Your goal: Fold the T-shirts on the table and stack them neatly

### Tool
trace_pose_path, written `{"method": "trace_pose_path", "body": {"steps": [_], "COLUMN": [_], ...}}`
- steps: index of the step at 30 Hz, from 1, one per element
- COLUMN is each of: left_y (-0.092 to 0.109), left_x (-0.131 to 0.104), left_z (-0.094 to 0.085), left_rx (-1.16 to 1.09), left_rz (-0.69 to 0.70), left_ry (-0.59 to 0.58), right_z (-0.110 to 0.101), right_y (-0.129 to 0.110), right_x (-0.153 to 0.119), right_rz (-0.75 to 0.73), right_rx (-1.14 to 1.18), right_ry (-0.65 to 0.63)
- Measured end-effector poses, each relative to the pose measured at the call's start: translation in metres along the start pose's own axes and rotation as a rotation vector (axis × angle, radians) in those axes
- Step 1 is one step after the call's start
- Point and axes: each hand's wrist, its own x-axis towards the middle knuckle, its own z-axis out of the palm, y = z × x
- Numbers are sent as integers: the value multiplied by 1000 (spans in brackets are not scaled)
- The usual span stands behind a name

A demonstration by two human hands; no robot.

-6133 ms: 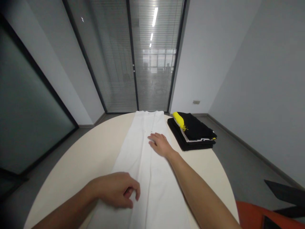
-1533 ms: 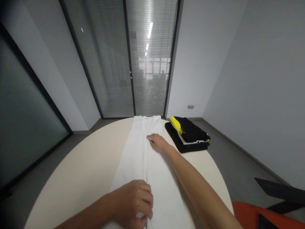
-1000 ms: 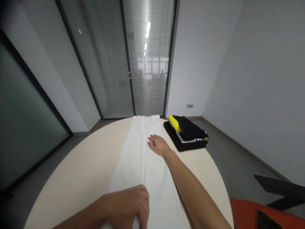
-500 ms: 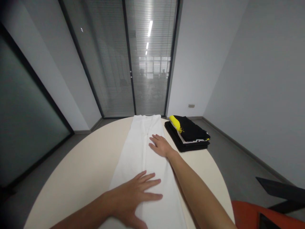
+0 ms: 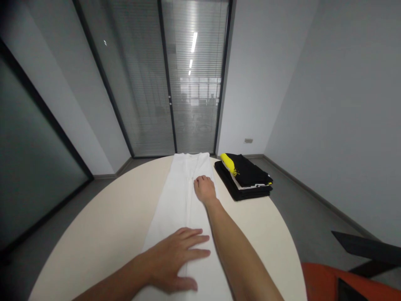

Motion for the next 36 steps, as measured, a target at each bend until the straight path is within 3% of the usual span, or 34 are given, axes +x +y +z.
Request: {"method": "trace_pose_path", "body": {"steps": [6,14,17,21,25,36], "left_y": [-4,-5,-6,-6,-6,-7], "left_x": [1,1,1,3,3,0], "left_z": [10,6,4,6,7,5], "left_rx": [64,16,4,0,-6,-23], "left_rz": [-53,-56,-43,-46,-44,-40], "left_ry": [37,18,23,16,7,13], "right_z": [3,10,16,18,16,23], "right_y": [7,-24,-29,-25,-22,-15], "right_x": [-11,17,23,24,20,16], "right_rz": [-69,229,269,169,48,74], "right_rx": [42,-100,-106,-62,-19,15], "right_ry": [27,18,53,88,35,2]}}
